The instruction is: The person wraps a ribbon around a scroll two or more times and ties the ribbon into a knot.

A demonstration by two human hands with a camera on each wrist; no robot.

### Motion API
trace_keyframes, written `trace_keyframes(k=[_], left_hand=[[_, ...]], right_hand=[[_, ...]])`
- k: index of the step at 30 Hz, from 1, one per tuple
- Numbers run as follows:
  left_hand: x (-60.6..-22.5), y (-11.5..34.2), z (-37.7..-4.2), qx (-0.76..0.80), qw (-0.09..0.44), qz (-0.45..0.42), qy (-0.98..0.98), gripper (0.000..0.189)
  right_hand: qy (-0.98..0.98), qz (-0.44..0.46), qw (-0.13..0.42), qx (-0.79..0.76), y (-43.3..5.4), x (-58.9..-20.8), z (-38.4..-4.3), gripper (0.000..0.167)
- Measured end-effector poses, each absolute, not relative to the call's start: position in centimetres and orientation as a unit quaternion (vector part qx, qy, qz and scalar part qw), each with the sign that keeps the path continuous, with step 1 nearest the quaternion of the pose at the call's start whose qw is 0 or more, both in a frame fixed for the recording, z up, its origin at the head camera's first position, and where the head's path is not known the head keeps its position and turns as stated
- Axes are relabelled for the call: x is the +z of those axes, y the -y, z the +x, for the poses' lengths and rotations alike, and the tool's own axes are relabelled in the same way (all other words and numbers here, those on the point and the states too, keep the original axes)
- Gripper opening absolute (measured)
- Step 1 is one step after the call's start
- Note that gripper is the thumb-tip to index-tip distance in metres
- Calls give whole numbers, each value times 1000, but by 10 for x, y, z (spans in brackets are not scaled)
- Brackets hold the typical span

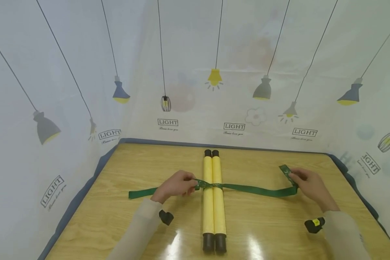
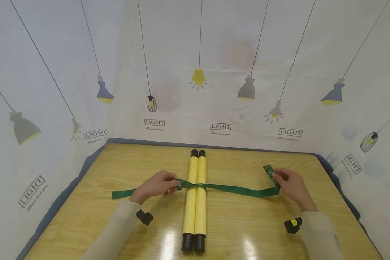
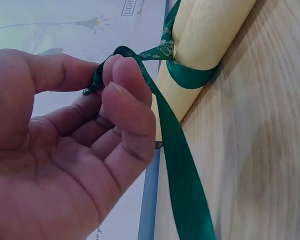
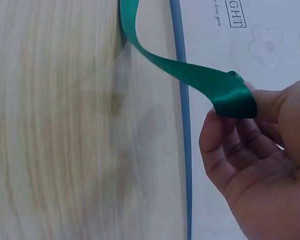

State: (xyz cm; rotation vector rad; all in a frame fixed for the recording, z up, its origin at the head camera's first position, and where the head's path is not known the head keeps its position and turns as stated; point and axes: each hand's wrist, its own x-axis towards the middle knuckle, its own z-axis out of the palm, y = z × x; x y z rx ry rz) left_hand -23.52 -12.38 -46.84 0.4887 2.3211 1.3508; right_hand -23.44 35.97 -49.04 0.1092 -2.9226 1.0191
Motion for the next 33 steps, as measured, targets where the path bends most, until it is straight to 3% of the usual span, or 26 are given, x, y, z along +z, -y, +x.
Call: trace_keyframes(k=[33], left_hand=[[-463,109,-238,517,222,168,-809,22]], right_hand=[[921,116,6,371,-274,-474,-275,40]])
